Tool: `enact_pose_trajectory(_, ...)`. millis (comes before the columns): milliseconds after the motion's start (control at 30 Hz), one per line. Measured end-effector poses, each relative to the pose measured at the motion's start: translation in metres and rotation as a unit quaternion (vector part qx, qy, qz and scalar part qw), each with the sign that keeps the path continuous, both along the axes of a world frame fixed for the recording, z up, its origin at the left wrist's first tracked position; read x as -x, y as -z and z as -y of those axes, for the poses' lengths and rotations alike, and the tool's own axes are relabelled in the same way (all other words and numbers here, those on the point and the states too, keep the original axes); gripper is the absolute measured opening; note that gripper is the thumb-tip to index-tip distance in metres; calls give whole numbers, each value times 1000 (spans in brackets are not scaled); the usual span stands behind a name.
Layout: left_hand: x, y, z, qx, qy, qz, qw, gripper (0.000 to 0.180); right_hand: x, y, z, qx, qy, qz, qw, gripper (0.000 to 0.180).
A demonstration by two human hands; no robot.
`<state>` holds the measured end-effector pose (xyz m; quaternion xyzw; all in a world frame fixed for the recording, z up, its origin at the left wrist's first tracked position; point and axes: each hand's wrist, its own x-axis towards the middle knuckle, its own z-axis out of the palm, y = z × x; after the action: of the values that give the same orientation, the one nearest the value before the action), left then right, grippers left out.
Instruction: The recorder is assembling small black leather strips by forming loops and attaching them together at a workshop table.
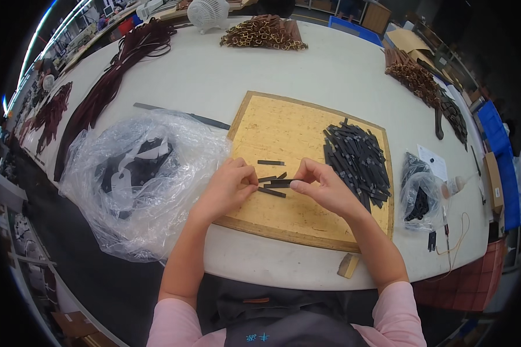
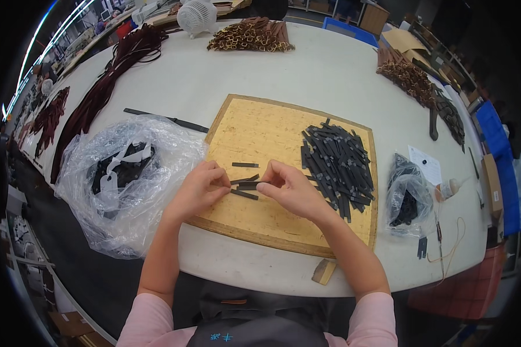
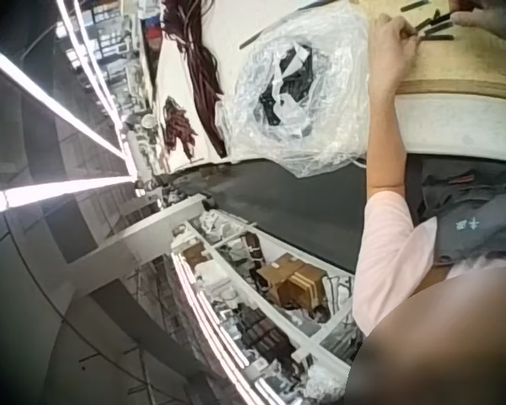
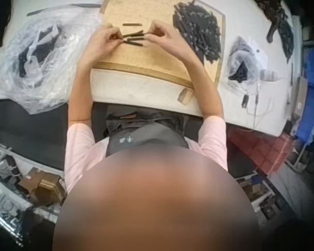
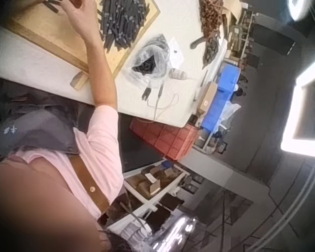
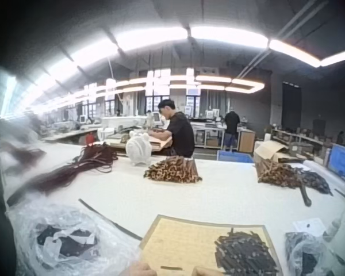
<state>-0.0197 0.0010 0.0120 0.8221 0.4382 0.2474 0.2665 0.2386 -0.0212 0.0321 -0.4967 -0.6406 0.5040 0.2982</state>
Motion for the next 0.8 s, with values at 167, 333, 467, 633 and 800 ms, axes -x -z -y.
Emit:
enact_pose_trajectory(167,-14,-7,6,9,-50,74,996,7,-31,-7,26,2,-6,-43,999,20)
enact_pose_trajectory(333,-73,-7,50,188,115,192,956,18,-44,-4,60,22,-15,-68,997,20)
enact_pose_trajectory(467,-91,-6,53,311,114,195,923,14,-59,6,74,36,18,-68,997,17)
enact_pose_trajectory(633,-107,-8,49,187,146,166,957,10,-73,9,80,50,94,-249,963,16)
enact_pose_trajectory(800,-114,2,35,183,62,186,963,10,-88,0,89,-65,204,-310,926,16)
